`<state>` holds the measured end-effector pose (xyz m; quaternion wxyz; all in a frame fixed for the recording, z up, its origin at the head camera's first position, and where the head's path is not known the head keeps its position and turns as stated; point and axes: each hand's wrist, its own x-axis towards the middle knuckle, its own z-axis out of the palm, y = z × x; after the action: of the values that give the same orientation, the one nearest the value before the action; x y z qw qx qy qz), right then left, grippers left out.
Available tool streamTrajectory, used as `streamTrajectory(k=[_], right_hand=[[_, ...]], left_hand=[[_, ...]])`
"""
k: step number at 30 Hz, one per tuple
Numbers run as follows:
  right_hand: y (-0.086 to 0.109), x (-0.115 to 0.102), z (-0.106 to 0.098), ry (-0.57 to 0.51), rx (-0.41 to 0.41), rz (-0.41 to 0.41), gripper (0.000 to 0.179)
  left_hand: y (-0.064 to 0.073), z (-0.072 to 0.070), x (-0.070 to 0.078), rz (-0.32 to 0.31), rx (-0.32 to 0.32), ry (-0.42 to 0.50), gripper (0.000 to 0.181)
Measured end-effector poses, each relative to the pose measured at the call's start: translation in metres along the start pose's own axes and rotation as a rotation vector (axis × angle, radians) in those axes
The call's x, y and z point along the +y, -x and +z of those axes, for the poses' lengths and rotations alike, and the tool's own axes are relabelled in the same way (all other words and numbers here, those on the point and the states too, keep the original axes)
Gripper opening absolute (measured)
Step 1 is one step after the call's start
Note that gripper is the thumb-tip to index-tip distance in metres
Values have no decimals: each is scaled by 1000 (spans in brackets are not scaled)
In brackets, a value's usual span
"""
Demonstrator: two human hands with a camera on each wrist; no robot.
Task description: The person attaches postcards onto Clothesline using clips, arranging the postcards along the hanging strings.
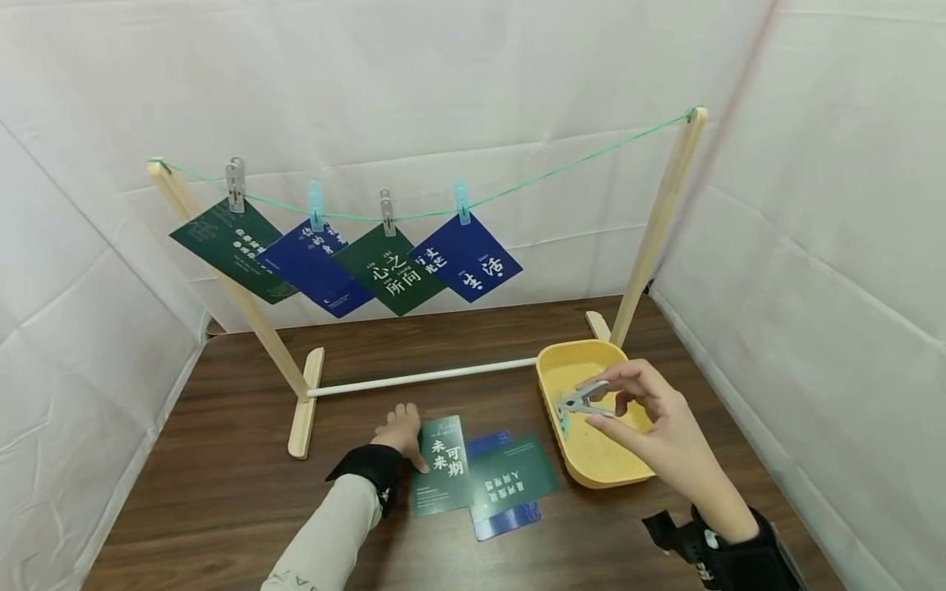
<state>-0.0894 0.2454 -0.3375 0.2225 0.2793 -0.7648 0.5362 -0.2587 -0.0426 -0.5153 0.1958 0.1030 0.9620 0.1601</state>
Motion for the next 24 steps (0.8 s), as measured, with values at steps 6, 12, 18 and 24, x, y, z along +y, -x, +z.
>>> streamTrajectory(k=[6,12,18,24], right_hand=[[0,6,1,-94,-7,-44,39],[2,6,1,-76,5,-38,40],[5,3,0,43,7,90,41],[3,7,0,108,-20,119,42]], left_hand=[[-3,2,-2,16,0,76,96],[0,5,-12,87,15,364,94],[8,6,-26,257,140,614,84],[17,-5,-25,314,202,797,83]])
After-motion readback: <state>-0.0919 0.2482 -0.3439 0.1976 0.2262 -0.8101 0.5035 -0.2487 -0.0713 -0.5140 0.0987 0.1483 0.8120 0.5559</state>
